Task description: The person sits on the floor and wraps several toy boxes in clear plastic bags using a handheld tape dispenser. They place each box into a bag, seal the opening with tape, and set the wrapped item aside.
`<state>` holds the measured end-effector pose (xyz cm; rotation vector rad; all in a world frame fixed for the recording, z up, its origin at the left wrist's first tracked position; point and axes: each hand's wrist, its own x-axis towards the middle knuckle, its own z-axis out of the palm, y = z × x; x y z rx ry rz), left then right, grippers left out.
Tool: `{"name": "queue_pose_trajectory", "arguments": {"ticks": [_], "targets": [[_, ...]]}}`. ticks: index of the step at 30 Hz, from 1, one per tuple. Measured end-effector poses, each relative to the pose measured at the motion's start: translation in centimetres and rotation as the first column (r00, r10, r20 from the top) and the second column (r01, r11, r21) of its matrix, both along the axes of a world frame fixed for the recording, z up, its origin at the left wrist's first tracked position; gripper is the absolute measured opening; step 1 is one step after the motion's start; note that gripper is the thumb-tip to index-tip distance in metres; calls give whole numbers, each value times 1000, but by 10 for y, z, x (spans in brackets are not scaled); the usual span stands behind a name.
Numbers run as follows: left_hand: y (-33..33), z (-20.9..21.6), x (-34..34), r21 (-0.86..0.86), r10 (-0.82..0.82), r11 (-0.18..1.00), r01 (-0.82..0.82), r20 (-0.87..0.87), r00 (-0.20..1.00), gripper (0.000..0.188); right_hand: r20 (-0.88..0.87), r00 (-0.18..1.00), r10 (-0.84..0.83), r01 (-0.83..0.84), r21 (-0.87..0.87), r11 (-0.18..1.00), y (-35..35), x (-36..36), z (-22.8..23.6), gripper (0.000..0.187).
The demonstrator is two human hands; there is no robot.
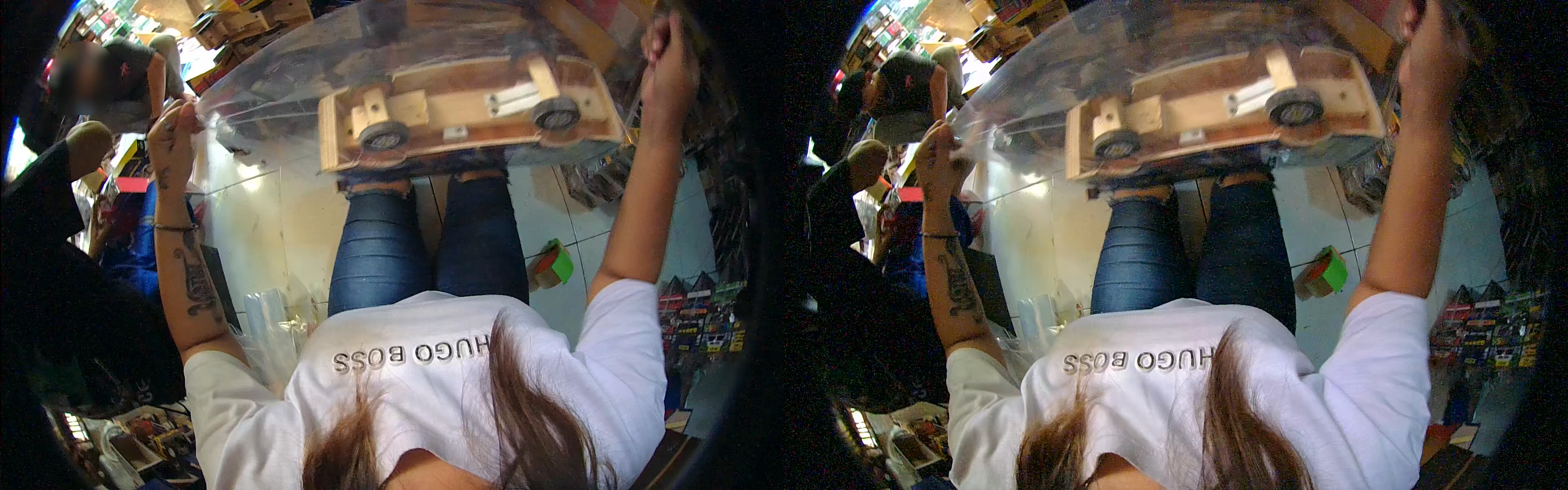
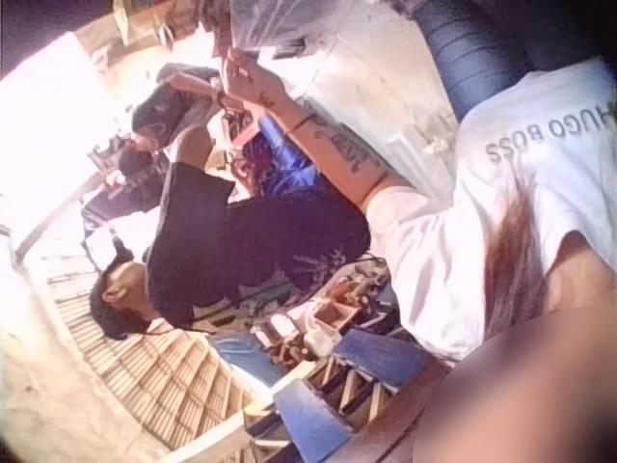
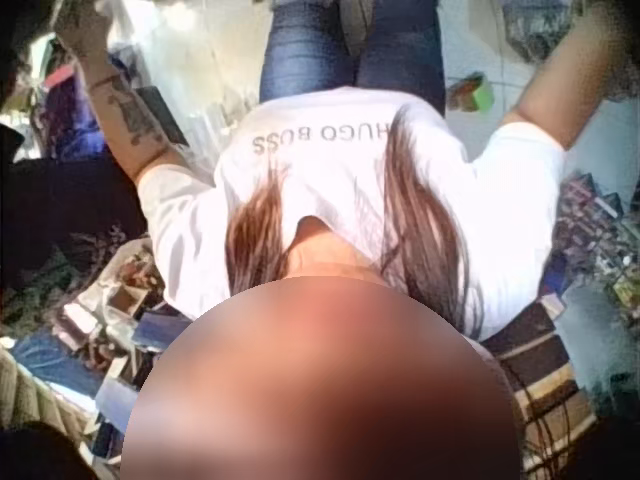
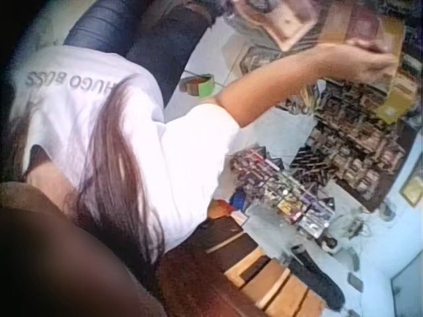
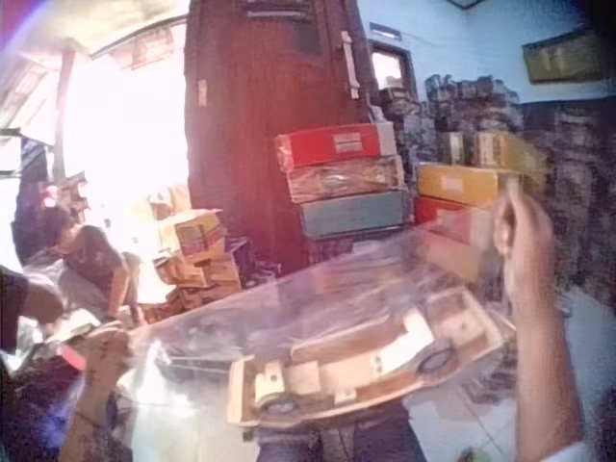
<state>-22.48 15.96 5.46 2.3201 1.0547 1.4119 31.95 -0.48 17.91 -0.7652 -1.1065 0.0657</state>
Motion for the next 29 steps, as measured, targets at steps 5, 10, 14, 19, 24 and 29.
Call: {"name": "queue_pose_trajectory", "arguments": {"ticks": [5,10,14,19,24,29], "targets": [[-4,-21,54,-294,77,953,-66,26,997,70,635,404,-659,593,367,717,44,-62,90,19],[-34,7,245,64,-508,861,505,186,841,99,922,352,160,36,-184,982,90,-139,57,17],[-74,8,311,-250,-614,573,781,500,610,61,979,52,196,279,-202,939,107,-177,0,40],[-91,-47,319,-401,-449,591,700,558,698,30,911,23,411,401,-385,831,102,-170,-50,39],[-70,-75,291,-282,-335,753,594,612,716,47,756,174,631,-26,-637,771,92,-117,-31,46],[-40,-90,253,-332,-158,678,656,806,571,48,640,-253,725,455,-582,673,39,-37,-45,95]]}}
